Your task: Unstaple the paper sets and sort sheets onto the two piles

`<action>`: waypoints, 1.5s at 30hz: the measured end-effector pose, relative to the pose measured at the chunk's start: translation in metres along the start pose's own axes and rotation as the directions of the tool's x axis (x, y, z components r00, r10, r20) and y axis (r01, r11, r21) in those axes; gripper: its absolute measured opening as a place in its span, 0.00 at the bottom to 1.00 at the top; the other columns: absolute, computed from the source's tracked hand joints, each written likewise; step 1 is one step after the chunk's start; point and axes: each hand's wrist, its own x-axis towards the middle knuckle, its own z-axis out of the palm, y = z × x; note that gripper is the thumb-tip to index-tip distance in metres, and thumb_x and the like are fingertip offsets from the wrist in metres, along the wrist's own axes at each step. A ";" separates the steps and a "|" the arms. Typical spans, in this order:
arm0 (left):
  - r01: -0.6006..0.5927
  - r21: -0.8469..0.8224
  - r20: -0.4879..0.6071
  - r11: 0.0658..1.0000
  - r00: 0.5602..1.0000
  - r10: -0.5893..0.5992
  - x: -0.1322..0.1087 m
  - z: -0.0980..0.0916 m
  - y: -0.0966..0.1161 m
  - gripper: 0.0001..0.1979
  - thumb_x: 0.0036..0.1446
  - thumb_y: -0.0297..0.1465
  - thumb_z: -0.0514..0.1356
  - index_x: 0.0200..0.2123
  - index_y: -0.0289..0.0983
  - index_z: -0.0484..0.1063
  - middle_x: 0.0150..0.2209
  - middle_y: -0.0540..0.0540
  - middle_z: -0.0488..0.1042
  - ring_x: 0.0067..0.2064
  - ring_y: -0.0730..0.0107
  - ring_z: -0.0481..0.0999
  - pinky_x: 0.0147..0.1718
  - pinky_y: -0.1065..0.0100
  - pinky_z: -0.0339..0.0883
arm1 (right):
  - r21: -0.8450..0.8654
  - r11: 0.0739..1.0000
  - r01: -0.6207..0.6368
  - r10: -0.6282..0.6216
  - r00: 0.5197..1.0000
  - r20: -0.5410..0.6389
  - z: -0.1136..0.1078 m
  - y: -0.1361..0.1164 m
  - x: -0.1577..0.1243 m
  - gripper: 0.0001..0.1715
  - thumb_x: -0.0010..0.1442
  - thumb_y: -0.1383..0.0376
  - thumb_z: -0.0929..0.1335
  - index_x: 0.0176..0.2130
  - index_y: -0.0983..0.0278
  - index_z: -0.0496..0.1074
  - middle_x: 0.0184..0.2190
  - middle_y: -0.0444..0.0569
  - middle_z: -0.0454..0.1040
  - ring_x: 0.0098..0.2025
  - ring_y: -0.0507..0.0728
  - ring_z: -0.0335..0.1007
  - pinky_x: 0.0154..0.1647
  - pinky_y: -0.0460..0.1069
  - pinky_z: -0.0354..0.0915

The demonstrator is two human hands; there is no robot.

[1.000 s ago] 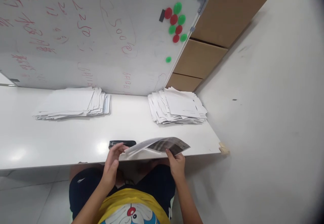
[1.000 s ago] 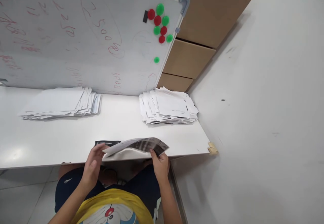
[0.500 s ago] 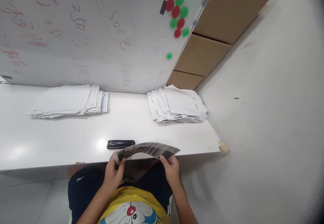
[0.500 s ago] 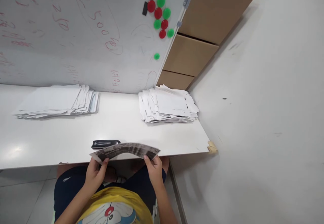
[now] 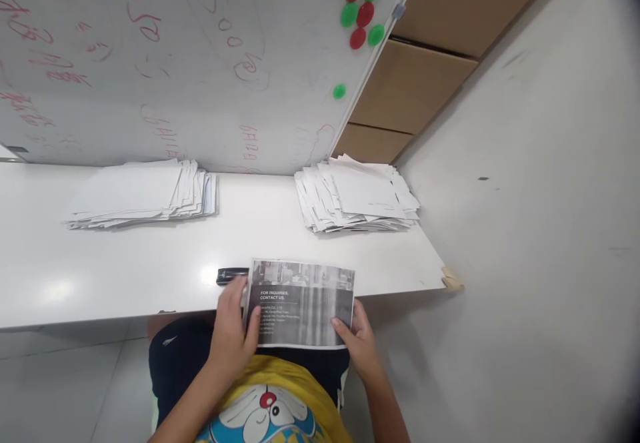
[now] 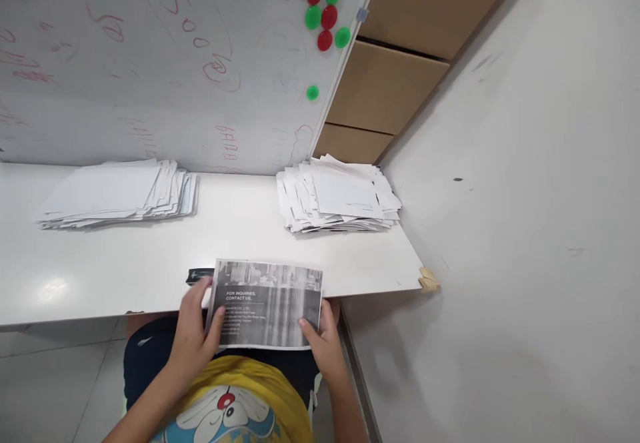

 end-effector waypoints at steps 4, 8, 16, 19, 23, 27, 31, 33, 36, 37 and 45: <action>-0.220 0.261 0.166 0.940 0.969 0.181 0.034 -0.008 -0.020 0.32 0.63 0.35 0.53 0.66 0.33 0.47 0.59 0.34 0.63 0.63 0.47 0.58 0.59 0.48 0.56 | -0.115 0.992 -0.046 0.045 0.999 -0.007 -0.013 0.002 0.011 0.35 0.54 0.55 0.71 0.59 0.54 0.62 0.61 0.50 0.65 0.64 0.63 0.57 0.64 0.60 0.53; -0.329 0.398 0.292 0.856 0.930 0.222 0.046 -0.009 -0.040 0.26 0.64 0.34 0.52 0.63 0.34 0.56 0.50 0.37 0.72 0.51 0.52 0.69 0.52 0.52 0.61 | -0.150 0.985 -0.084 0.079 0.996 -0.040 -0.026 0.004 0.014 0.38 0.53 0.54 0.71 0.60 0.54 0.61 0.64 0.49 0.61 0.66 0.64 0.52 0.65 0.61 0.50; -0.330 0.469 0.225 0.820 0.942 0.250 0.044 -0.001 -0.046 0.18 0.63 0.30 0.53 0.55 0.35 0.66 0.44 0.38 0.74 0.43 0.56 0.70 0.42 0.58 0.62 | -0.099 0.982 -0.163 0.156 0.985 -0.070 -0.028 -0.005 0.012 0.39 0.51 0.53 0.72 0.59 0.55 0.62 0.62 0.49 0.64 0.64 0.65 0.57 0.63 0.60 0.54; -0.326 0.472 0.205 0.819 0.944 0.258 0.043 0.000 -0.046 0.18 0.63 0.30 0.53 0.55 0.34 0.67 0.44 0.38 0.73 0.43 0.56 0.70 0.43 0.58 0.62 | -0.109 0.981 -0.159 0.151 0.986 -0.075 -0.027 -0.005 0.013 0.38 0.52 0.53 0.72 0.59 0.55 0.63 0.62 0.49 0.65 0.63 0.64 0.58 0.63 0.59 0.55; -0.316 0.483 0.185 0.817 0.949 0.257 0.042 0.002 -0.046 0.18 0.63 0.31 0.53 0.55 0.33 0.66 0.44 0.38 0.73 0.43 0.55 0.69 0.43 0.57 0.61 | -0.123 0.982 -0.142 0.137 0.989 -0.050 -0.027 -0.001 0.015 0.36 0.53 0.54 0.72 0.59 0.55 0.63 0.61 0.49 0.65 0.63 0.64 0.58 0.63 0.60 0.55; -0.308 0.473 0.185 0.826 0.951 0.249 0.041 0.003 -0.046 0.18 0.63 0.31 0.53 0.56 0.34 0.65 0.44 0.37 0.73 0.44 0.56 0.69 0.44 0.57 0.61 | -0.144 0.980 -0.141 0.133 0.989 -0.060 -0.028 -0.001 0.016 0.38 0.52 0.54 0.72 0.59 0.56 0.62 0.61 0.50 0.65 0.64 0.65 0.57 0.64 0.61 0.52; -0.293 0.463 0.171 0.836 0.956 0.240 0.040 0.002 -0.047 0.18 0.64 0.31 0.52 0.55 0.34 0.66 0.44 0.37 0.73 0.44 0.55 0.69 0.44 0.56 0.61 | -0.173 0.968 -0.183 0.173 0.982 -0.069 -0.027 -0.007 0.014 0.39 0.52 0.53 0.71 0.60 0.56 0.61 0.62 0.50 0.64 0.64 0.64 0.57 0.63 0.60 0.54; -0.286 0.464 0.164 0.838 0.958 0.236 0.040 0.001 -0.046 0.18 0.64 0.31 0.53 0.55 0.34 0.66 0.44 0.37 0.73 0.44 0.55 0.69 0.44 0.57 0.61 | -0.176 0.964 -0.200 0.190 0.979 -0.073 -0.024 -0.012 0.012 0.39 0.51 0.52 0.71 0.60 0.56 0.61 0.62 0.50 0.64 0.63 0.65 0.58 0.63 0.60 0.54; -0.292 0.469 0.167 0.834 0.956 0.241 0.041 0.001 -0.045 0.18 0.63 0.31 0.53 0.55 0.33 0.66 0.44 0.37 0.73 0.43 0.55 0.69 0.43 0.57 0.61 | -0.165 0.965 -0.203 0.198 0.979 -0.047 -0.019 -0.019 0.010 0.38 0.52 0.53 0.71 0.60 0.56 0.61 0.61 0.50 0.65 0.62 0.65 0.59 0.63 0.61 0.55; -0.297 0.469 0.172 0.832 0.954 0.244 0.042 0.001 -0.045 0.17 0.63 0.31 0.53 0.55 0.34 0.67 0.44 0.37 0.73 0.43 0.55 0.69 0.43 0.57 0.61 | -0.162 0.967 -0.199 0.196 0.980 -0.036 -0.017 -0.021 0.010 0.38 0.52 0.53 0.71 0.60 0.56 0.61 0.61 0.50 0.65 0.62 0.65 0.59 0.63 0.60 0.55; -0.311 0.386 0.182 0.869 0.949 0.259 0.042 -0.002 -0.045 0.24 0.63 0.28 0.54 0.62 0.37 0.59 0.52 0.39 0.73 0.50 0.56 0.71 0.47 0.56 0.62 | -0.195 0.965 -0.176 0.185 0.982 0.028 -0.012 -0.020 0.014 0.35 0.54 0.54 0.70 0.60 0.55 0.61 0.61 0.49 0.65 0.63 0.63 0.59 0.62 0.58 0.56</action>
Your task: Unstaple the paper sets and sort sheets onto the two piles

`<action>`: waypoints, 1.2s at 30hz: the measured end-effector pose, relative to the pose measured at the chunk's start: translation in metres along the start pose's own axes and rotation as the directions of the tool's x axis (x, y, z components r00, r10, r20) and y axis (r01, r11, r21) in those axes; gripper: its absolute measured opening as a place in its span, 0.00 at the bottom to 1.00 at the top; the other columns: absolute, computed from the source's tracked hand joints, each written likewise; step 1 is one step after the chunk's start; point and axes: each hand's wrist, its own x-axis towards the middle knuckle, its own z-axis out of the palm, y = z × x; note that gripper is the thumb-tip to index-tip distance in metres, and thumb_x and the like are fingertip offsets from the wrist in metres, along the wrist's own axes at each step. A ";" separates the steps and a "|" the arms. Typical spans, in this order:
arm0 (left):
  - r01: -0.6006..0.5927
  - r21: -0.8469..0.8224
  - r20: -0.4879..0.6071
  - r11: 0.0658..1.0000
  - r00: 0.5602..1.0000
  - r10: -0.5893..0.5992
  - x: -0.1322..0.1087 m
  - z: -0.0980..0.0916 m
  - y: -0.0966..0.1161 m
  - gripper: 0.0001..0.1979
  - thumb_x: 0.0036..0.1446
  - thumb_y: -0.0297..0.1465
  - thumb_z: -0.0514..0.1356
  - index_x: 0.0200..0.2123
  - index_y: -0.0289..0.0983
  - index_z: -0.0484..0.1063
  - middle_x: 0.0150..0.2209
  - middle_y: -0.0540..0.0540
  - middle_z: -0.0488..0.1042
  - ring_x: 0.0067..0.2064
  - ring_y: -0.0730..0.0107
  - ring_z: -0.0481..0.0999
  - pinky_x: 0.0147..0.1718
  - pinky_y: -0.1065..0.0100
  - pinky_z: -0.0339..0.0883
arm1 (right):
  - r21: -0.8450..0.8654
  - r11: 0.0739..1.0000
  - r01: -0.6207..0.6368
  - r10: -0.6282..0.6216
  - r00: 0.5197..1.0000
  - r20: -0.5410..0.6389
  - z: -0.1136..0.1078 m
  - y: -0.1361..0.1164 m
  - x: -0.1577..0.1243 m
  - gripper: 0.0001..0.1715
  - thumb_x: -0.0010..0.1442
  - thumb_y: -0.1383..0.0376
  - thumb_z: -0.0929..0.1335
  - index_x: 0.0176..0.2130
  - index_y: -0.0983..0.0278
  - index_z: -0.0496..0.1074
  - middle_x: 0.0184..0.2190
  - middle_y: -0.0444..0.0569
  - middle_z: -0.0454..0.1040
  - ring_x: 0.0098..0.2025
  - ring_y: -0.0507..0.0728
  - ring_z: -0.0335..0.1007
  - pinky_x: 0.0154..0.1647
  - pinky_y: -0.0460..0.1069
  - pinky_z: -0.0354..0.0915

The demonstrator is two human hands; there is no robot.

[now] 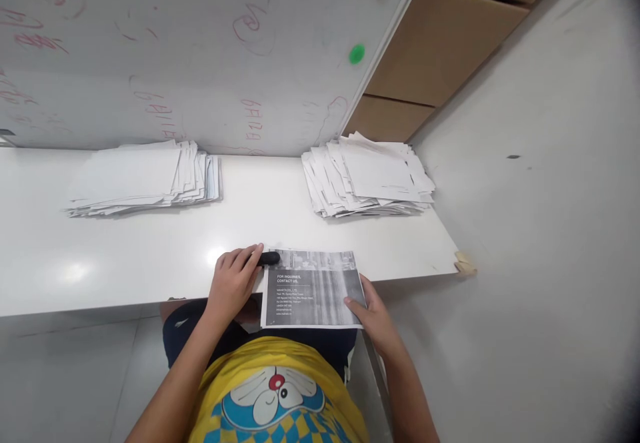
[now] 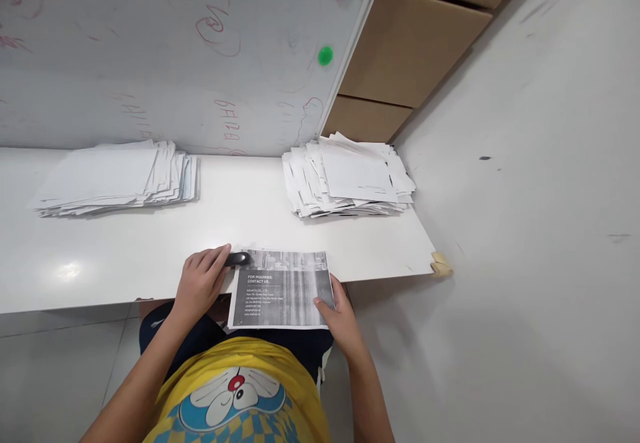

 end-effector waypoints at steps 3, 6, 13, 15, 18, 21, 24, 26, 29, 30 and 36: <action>-0.045 0.004 -0.024 0.999 0.999 0.046 -0.002 -0.006 0.005 0.24 0.62 0.25 0.54 0.61 0.40 0.61 0.55 0.42 0.72 0.57 0.54 0.68 0.52 0.55 0.61 | -0.001 1.000 0.005 -0.005 1.000 0.004 0.000 0.003 0.005 0.35 0.54 0.54 0.70 0.59 0.55 0.62 0.62 0.48 0.64 0.64 0.62 0.56 0.63 0.57 0.55; -0.088 -0.046 -0.074 0.995 0.994 0.085 -0.003 -0.009 0.018 0.25 0.61 0.22 0.53 0.62 0.38 0.60 0.57 0.41 0.70 0.61 0.56 0.65 0.54 0.57 0.61 | 0.020 0.999 -0.025 0.025 1.000 -0.006 0.000 0.003 0.011 0.36 0.51 0.53 0.71 0.58 0.56 0.64 0.61 0.49 0.65 0.64 0.63 0.57 0.64 0.58 0.54; -0.017 -0.198 -0.246 0.980 0.969 -0.033 -0.001 0.013 0.045 0.27 0.57 0.19 0.55 0.60 0.39 0.62 0.48 0.42 0.77 0.55 0.59 0.73 0.50 0.57 0.67 | 0.031 0.999 -0.034 0.034 0.999 -0.012 -0.006 -0.005 0.021 0.34 0.51 0.51 0.72 0.56 0.55 0.66 0.59 0.48 0.68 0.62 0.64 0.60 0.63 0.59 0.55; 0.013 -0.178 -0.273 0.984 0.960 -0.062 -0.001 0.018 0.047 0.26 0.56 0.19 0.55 0.59 0.37 0.63 0.47 0.41 0.78 0.53 0.57 0.74 0.50 0.56 0.67 | 0.037 0.999 -0.023 0.023 1.000 -0.004 -0.003 -0.006 0.024 0.34 0.51 0.52 0.72 0.55 0.54 0.66 0.59 0.47 0.68 0.63 0.64 0.59 0.63 0.60 0.55; 0.000 -0.172 -0.267 0.985 0.963 -0.047 0.002 0.016 0.043 0.25 0.55 0.19 0.55 0.56 0.36 0.66 0.46 0.40 0.78 0.51 0.57 0.75 0.48 0.57 0.68 | 0.024 1.000 -0.005 0.005 1.000 0.002 0.003 -0.010 0.029 0.34 0.50 0.52 0.72 0.55 0.55 0.67 0.60 0.48 0.67 0.63 0.65 0.58 0.64 0.61 0.53; -0.070 -0.154 -0.244 0.986 0.969 0.030 0.003 0.007 0.036 0.24 0.56 0.19 0.55 0.56 0.36 0.66 0.47 0.40 0.78 0.52 0.57 0.75 0.47 0.58 0.67 | -0.032 0.996 0.083 -0.084 0.996 -0.020 0.003 -0.023 0.033 0.33 0.48 0.53 0.72 0.53 0.56 0.68 0.59 0.49 0.68 0.64 0.66 0.57 0.65 0.61 0.50; -0.147 -0.121 -0.194 0.982 0.973 0.122 0.002 -0.002 0.028 0.26 0.57 0.19 0.53 0.59 0.35 0.63 0.50 0.39 0.76 0.54 0.56 0.73 0.48 0.59 0.65 | -0.099 0.976 0.196 -0.205 0.975 -0.090 -0.017 -0.044 0.043 0.30 0.49 0.54 0.72 0.52 0.56 0.69 0.55 0.49 0.72 0.60 0.66 0.62 0.63 0.61 0.53; -0.170 -0.101 -0.171 0.980 0.974 0.151 0.000 -0.008 0.014 0.28 0.57 0.19 0.52 0.61 0.35 0.60 0.52 0.38 0.74 0.57 0.56 0.70 0.50 0.59 0.64 | -0.125 0.959 0.253 -0.274 0.943 -0.191 -0.039 -0.061 0.057 0.29 0.49 0.55 0.71 0.51 0.56 0.68 0.51 0.49 0.73 0.56 0.65 0.66 0.60 0.61 0.58; -0.121 0.000 -0.221 0.993 0.968 0.119 0.000 -0.017 -0.033 0.30 0.57 0.22 0.54 0.63 0.37 0.56 0.53 0.38 0.73 0.59 0.55 0.68 0.52 0.58 0.63 | -0.127 0.939 0.319 -0.341 0.823 -0.455 -0.070 -0.083 0.099 0.30 0.51 0.54 0.70 0.52 0.58 0.65 0.48 0.50 0.74 0.50 0.62 0.70 0.52 0.56 0.66; -0.067 0.047 -0.252 0.997 0.965 0.077 0.001 -0.022 -0.057 0.30 0.58 0.23 0.54 0.64 0.38 0.56 0.53 0.38 0.73 0.59 0.54 0.68 0.53 0.56 0.63 | -0.135 0.938 0.319 -0.338 0.757 -0.560 -0.076 -0.089 0.117 0.29 0.51 0.55 0.68 0.52 0.59 0.63 0.47 0.50 0.74 0.48 0.60 0.72 0.49 0.54 0.67; 0.394 0.170 -0.039 0.903 0.919 -0.393 0.008 -0.060 -0.195 0.30 0.59 0.36 0.49 0.63 0.31 0.54 0.62 0.32 0.61 0.66 0.46 0.54 0.60 0.44 0.49 | -0.297 0.947 0.125 -0.294 0.711 -0.639 -0.084 -0.117 0.209 0.32 0.49 0.65 0.65 0.54 0.67 0.61 0.49 0.61 0.72 0.50 0.64 0.70 0.50 0.59 0.65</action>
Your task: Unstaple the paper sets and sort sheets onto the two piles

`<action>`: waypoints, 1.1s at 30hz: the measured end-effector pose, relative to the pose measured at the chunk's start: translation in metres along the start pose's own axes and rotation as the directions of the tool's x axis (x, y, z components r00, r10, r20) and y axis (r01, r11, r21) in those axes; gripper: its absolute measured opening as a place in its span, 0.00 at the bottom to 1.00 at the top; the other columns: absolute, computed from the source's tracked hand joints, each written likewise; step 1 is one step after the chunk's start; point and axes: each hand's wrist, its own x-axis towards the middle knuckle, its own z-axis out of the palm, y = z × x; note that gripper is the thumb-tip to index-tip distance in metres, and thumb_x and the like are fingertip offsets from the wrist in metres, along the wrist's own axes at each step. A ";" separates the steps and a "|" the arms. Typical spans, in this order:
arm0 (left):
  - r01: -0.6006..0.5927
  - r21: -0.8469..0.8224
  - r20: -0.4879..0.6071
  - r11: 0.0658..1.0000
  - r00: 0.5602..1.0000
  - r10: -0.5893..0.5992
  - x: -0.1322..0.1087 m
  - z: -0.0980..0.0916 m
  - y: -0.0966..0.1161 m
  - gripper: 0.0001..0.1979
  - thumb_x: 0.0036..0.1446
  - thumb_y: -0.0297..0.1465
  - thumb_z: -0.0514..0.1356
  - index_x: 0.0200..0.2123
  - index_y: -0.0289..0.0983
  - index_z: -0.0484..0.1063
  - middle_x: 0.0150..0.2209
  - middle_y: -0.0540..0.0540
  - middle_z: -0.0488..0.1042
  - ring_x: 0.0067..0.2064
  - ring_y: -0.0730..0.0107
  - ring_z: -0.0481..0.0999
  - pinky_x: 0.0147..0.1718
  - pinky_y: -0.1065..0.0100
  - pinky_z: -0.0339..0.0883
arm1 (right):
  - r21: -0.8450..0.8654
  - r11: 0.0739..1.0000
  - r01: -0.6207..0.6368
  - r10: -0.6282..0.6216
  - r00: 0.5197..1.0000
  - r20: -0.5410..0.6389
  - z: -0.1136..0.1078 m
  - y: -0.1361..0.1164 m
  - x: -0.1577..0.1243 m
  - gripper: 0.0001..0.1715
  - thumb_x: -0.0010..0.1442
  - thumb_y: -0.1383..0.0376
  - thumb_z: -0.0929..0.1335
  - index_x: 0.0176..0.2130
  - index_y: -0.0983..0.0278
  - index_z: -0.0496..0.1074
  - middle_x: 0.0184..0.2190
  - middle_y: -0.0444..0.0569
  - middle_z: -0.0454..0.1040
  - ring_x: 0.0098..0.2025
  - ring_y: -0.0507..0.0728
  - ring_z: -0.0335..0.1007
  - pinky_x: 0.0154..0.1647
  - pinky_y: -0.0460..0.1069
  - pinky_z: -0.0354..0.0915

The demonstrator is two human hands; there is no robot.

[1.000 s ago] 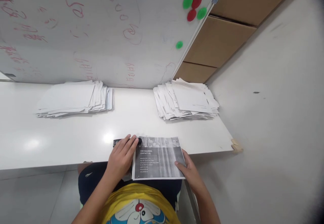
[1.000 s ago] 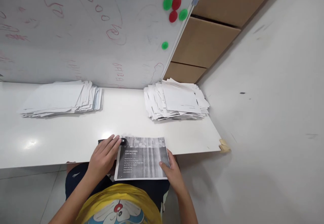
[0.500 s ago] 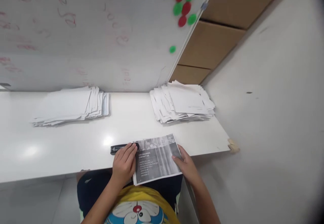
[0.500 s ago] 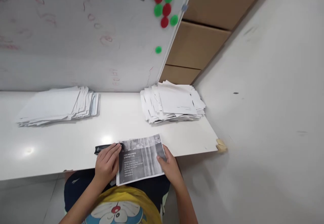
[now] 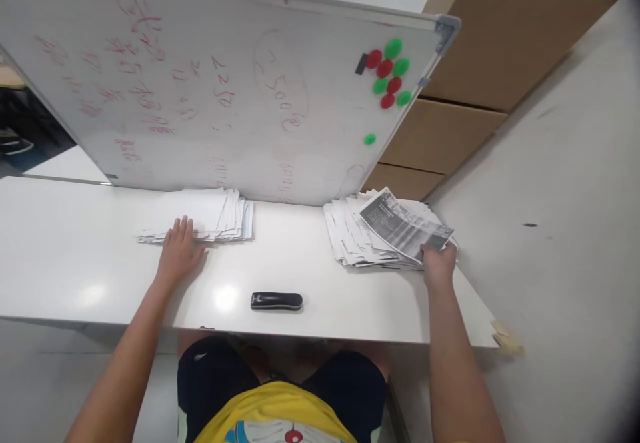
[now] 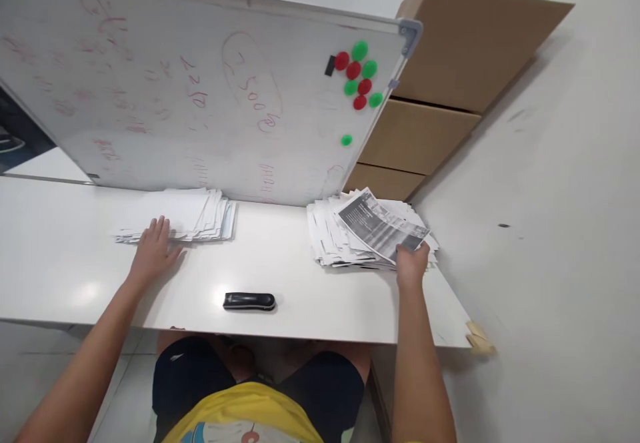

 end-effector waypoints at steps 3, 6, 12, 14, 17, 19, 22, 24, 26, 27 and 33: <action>-0.053 -0.025 0.093 0.998 0.994 0.055 0.005 -0.010 -0.020 0.25 0.59 0.34 0.46 0.59 0.33 0.61 0.58 0.34 0.67 0.62 0.50 0.61 0.58 0.47 0.54 | -0.154 0.987 0.045 -0.031 0.995 0.090 0.005 -0.007 0.017 0.28 0.46 0.69 0.67 0.49 0.69 0.68 0.45 0.67 0.73 0.51 0.72 0.68 0.51 0.64 0.61; -0.125 -0.068 -0.039 0.990 0.992 0.122 -0.003 -0.015 -0.018 0.19 0.60 0.30 0.44 0.50 0.36 0.68 0.47 0.36 0.75 0.53 0.52 0.71 0.52 0.50 0.61 | -0.254 0.959 0.127 -0.092 0.985 0.147 0.003 -0.012 0.026 0.32 0.45 0.70 0.67 0.52 0.71 0.68 0.48 0.71 0.71 0.56 0.78 0.62 0.53 0.69 0.55; -0.167 -0.083 -0.121 0.982 0.980 0.157 -0.010 -0.018 -0.007 0.12 0.62 0.29 0.47 0.38 0.38 0.69 0.36 0.40 0.76 0.41 0.58 0.75 0.45 0.54 0.67 | -0.405 0.785 0.469 -0.502 0.864 0.027 0.010 -0.032 -0.003 0.40 0.56 0.64 0.64 0.64 0.74 0.51 0.65 0.73 0.48 0.65 0.78 0.45 0.59 0.72 0.47; -0.219 -0.126 -0.195 0.968 0.962 0.193 -0.010 -0.019 0.011 0.08 0.61 0.29 0.50 0.36 0.38 0.68 0.36 0.41 0.76 0.41 0.60 0.75 0.45 0.56 0.68 | -0.280 0.797 0.536 -0.540 0.839 0.067 0.019 -0.047 -0.041 0.37 0.59 0.60 0.62 0.64 0.71 0.53 0.66 0.69 0.48 0.67 0.75 0.42 0.62 0.70 0.45; -0.346 -0.327 -0.421 0.879 0.886 0.192 -0.016 -0.025 0.063 0.04 0.60 0.28 0.53 0.36 0.39 0.67 0.35 0.44 0.76 0.39 0.65 0.75 0.40 0.62 0.70 | 0.124 0.853 0.506 -0.513 0.772 0.376 0.033 -0.069 -0.119 0.41 0.57 0.52 0.66 0.64 0.62 0.53 0.65 0.60 0.55 0.66 0.68 0.48 0.64 0.66 0.47; -0.359 -0.534 -0.468 0.766 0.880 0.086 -0.025 -0.033 0.105 0.04 0.62 0.29 0.52 0.38 0.39 0.66 0.33 0.47 0.75 0.35 0.68 0.75 0.33 0.66 0.70 | 0.372 0.874 0.312 -0.484 0.608 0.629 0.040 -0.078 -0.170 0.51 0.51 0.50 0.72 0.66 0.54 0.48 0.67 0.53 0.54 0.67 0.65 0.48 0.64 0.64 0.48; -0.212 -0.796 -0.237 0.567 0.971 0.030 -0.032 -0.047 0.146 0.09 0.65 0.34 0.49 0.37 0.39 0.66 0.30 0.48 0.73 0.31 0.69 0.74 0.29 0.68 0.69 | 0.526 0.847 -0.071 -0.434 0.479 0.763 0.041 -0.080 -0.219 0.46 0.47 0.49 0.75 0.61 0.54 0.61 0.59 0.51 0.68 0.61 0.65 0.62 0.60 0.61 0.58; -0.111 -0.862 -0.054 0.494 0.990 0.129 -0.024 -0.050 0.146 0.13 0.65 0.38 0.48 0.36 0.39 0.67 0.31 0.47 0.74 0.33 0.68 0.74 0.31 0.66 0.70 | 0.513 0.824 -0.241 -0.364 0.469 0.805 0.035 -0.076 -0.231 0.32 0.48 0.49 0.74 0.50 0.58 0.72 0.49 0.52 0.77 0.51 0.66 0.72 0.53 0.61 0.65; -0.069 -0.830 0.054 0.553 0.978 0.202 -0.003 -0.044 0.122 0.16 0.65 0.41 0.46 0.39 0.39 0.69 0.37 0.43 0.75 0.39 0.64 0.75 0.38 0.62 0.71 | 0.489 0.820 -0.298 -0.318 0.475 0.821 0.027 -0.069 -0.231 0.23 0.51 0.51 0.73 0.44 0.59 0.76 0.42 0.51 0.80 0.45 0.66 0.75 0.49 0.60 0.69; -0.062 -0.771 0.084 0.634 0.977 0.198 0.010 -0.038 0.103 0.18 0.65 0.42 0.46 0.42 0.38 0.70 0.41 0.41 0.76 0.43 0.61 0.75 0.43 0.59 0.70 | 0.487 0.820 -0.302 -0.304 0.490 0.817 0.022 -0.066 -0.229 0.21 0.52 0.52 0.73 0.43 0.59 0.76 0.42 0.50 0.80 0.44 0.65 0.76 0.48 0.60 0.69; 0.038 -0.064 0.124 0.997 0.992 -0.030 0.049 0.012 -0.009 0.26 0.59 0.42 0.51 0.55 0.30 0.64 0.60 0.30 0.64 0.63 0.43 0.58 0.59 0.43 0.50 | 0.514 0.781 -0.355 -0.227 0.605 0.763 0.005 -0.046 -0.221 0.26 0.52 0.54 0.74 0.50 0.59 0.73 0.47 0.51 0.78 0.49 0.65 0.73 0.53 0.60 0.66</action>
